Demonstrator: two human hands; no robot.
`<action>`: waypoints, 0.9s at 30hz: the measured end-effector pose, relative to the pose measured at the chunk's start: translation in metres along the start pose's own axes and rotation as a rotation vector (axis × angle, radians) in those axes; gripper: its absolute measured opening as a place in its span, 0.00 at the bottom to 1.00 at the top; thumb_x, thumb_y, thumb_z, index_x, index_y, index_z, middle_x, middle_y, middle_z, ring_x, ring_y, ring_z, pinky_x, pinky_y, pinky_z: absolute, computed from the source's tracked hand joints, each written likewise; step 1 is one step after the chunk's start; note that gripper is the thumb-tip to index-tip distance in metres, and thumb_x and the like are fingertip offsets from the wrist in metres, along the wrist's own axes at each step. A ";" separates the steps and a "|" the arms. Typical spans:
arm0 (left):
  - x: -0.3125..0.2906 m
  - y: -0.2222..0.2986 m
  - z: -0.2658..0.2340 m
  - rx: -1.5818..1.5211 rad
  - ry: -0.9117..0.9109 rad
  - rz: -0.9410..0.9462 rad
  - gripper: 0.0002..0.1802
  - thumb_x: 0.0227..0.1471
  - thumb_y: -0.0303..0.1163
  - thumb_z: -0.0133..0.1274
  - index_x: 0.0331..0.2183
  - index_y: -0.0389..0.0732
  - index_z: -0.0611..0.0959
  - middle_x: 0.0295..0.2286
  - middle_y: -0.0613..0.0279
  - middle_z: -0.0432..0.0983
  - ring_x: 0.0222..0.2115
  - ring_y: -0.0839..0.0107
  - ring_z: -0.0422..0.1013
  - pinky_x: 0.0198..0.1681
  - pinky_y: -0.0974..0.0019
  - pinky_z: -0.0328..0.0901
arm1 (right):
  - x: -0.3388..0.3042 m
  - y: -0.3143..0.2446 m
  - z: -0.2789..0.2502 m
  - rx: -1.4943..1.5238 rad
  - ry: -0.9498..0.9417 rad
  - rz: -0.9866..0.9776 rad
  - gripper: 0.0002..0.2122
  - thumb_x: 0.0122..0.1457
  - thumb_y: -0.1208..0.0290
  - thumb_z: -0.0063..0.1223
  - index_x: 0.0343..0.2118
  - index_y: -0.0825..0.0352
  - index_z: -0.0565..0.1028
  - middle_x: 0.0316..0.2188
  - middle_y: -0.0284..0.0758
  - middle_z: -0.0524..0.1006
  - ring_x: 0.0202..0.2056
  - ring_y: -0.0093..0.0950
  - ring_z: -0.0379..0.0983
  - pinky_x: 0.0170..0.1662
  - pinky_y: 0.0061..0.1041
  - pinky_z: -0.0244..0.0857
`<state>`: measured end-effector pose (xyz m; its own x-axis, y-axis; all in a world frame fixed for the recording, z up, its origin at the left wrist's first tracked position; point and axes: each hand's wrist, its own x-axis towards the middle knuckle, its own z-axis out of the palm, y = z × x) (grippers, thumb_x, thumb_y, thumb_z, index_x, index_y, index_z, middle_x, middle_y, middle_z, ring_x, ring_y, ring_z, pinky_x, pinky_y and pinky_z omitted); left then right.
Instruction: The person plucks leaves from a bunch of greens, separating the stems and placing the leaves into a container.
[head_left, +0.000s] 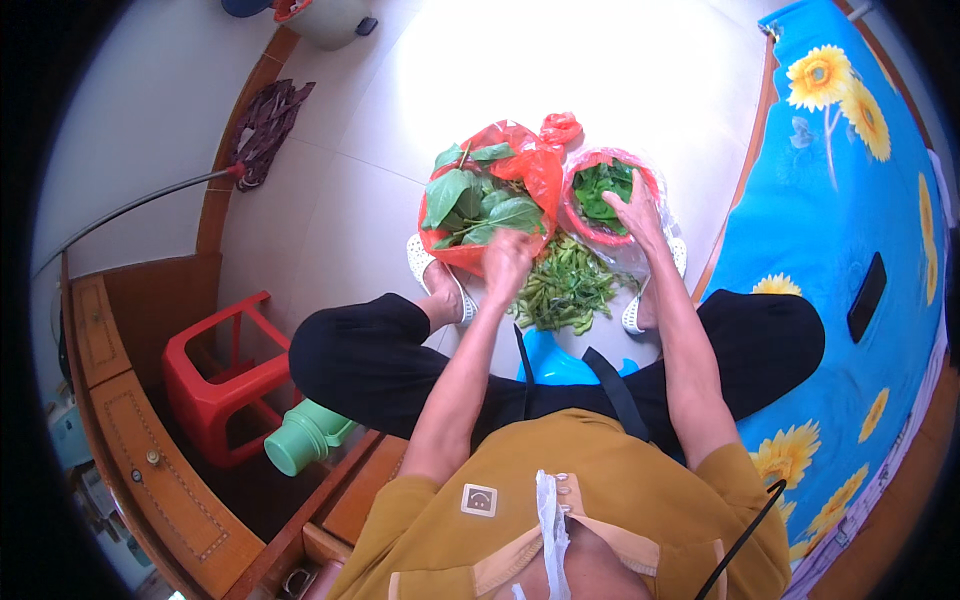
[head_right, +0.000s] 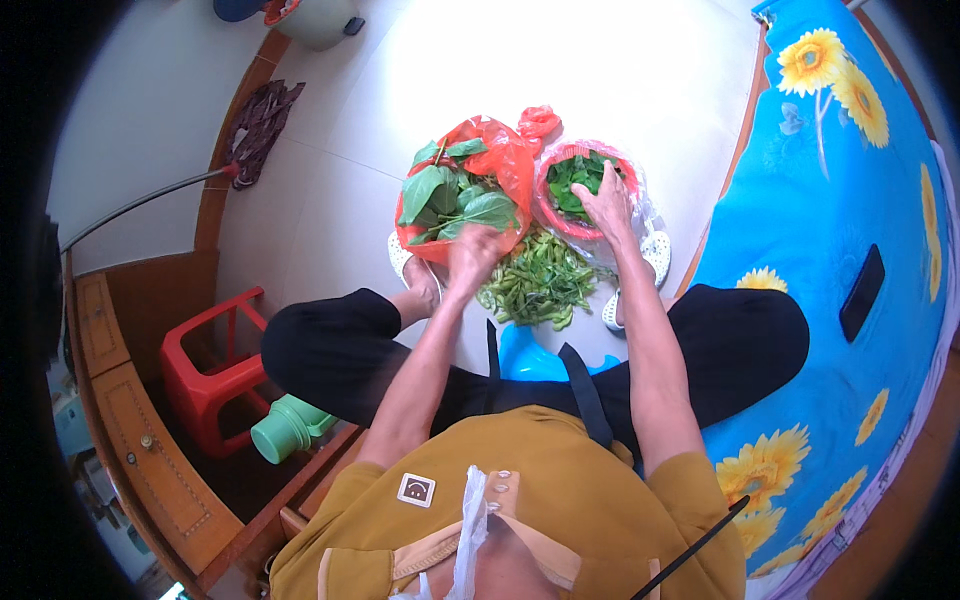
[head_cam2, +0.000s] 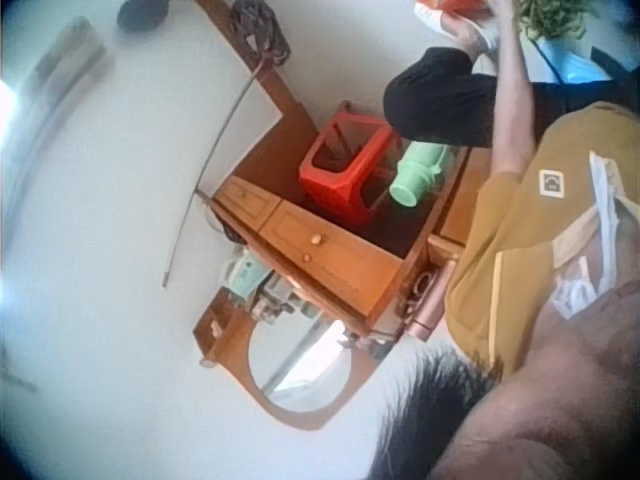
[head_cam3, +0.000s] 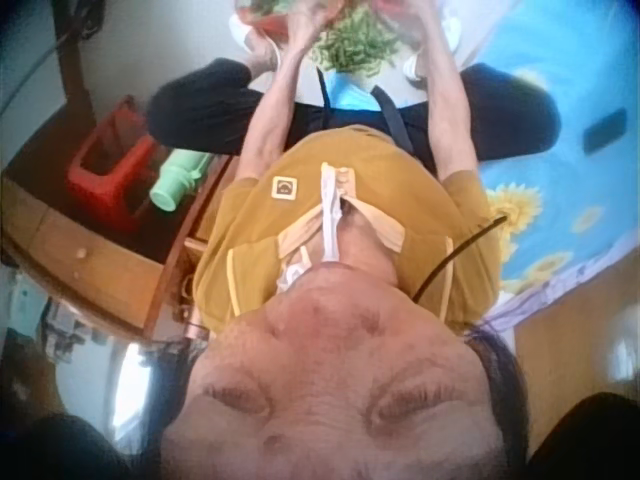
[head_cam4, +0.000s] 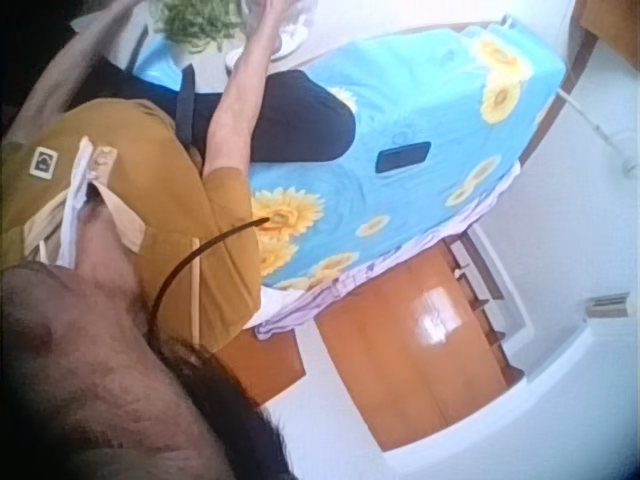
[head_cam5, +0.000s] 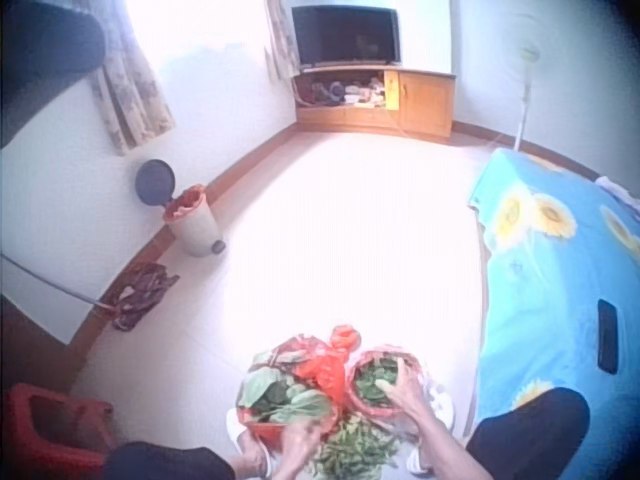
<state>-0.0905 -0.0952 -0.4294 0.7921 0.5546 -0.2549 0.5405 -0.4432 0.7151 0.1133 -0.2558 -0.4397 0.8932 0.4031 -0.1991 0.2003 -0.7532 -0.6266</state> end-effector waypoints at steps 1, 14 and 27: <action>0.012 0.002 -0.014 0.191 0.131 0.004 0.13 0.37 0.26 0.52 0.31 0.39 0.82 0.44 0.48 0.68 0.46 0.54 0.64 0.49 0.56 0.58 | -0.002 -0.001 -0.002 0.055 -0.049 -0.001 0.37 0.46 0.53 0.55 0.55 0.73 0.56 0.52 0.52 0.62 0.54 0.43 0.59 0.56 0.35 0.53; 0.058 0.023 -0.108 0.331 0.599 0.258 0.12 0.43 0.20 0.47 0.33 0.38 0.79 0.36 0.56 0.75 0.37 0.59 0.71 0.42 0.58 0.62 | -0.052 -0.100 0.044 1.060 -0.625 0.074 0.20 0.57 0.54 0.47 0.43 0.67 0.72 0.40 0.34 0.74 0.41 0.25 0.70 0.44 0.25 0.64; -0.061 0.099 -0.084 0.000 0.287 0.527 0.17 0.36 0.26 0.58 0.35 0.38 0.78 0.39 0.59 0.71 0.42 0.58 0.66 0.47 0.59 0.58 | -0.066 -0.116 0.003 1.023 -0.833 -0.078 0.13 0.57 0.70 0.43 0.44 0.68 0.71 0.37 0.27 0.73 0.39 0.17 0.67 0.45 0.18 0.60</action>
<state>-0.1094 -0.1134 -0.2886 0.8455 0.4277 0.3199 0.0954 -0.7103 0.6974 0.0304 -0.1937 -0.3564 0.3060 0.9010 -0.3074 -0.4811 -0.1323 -0.8666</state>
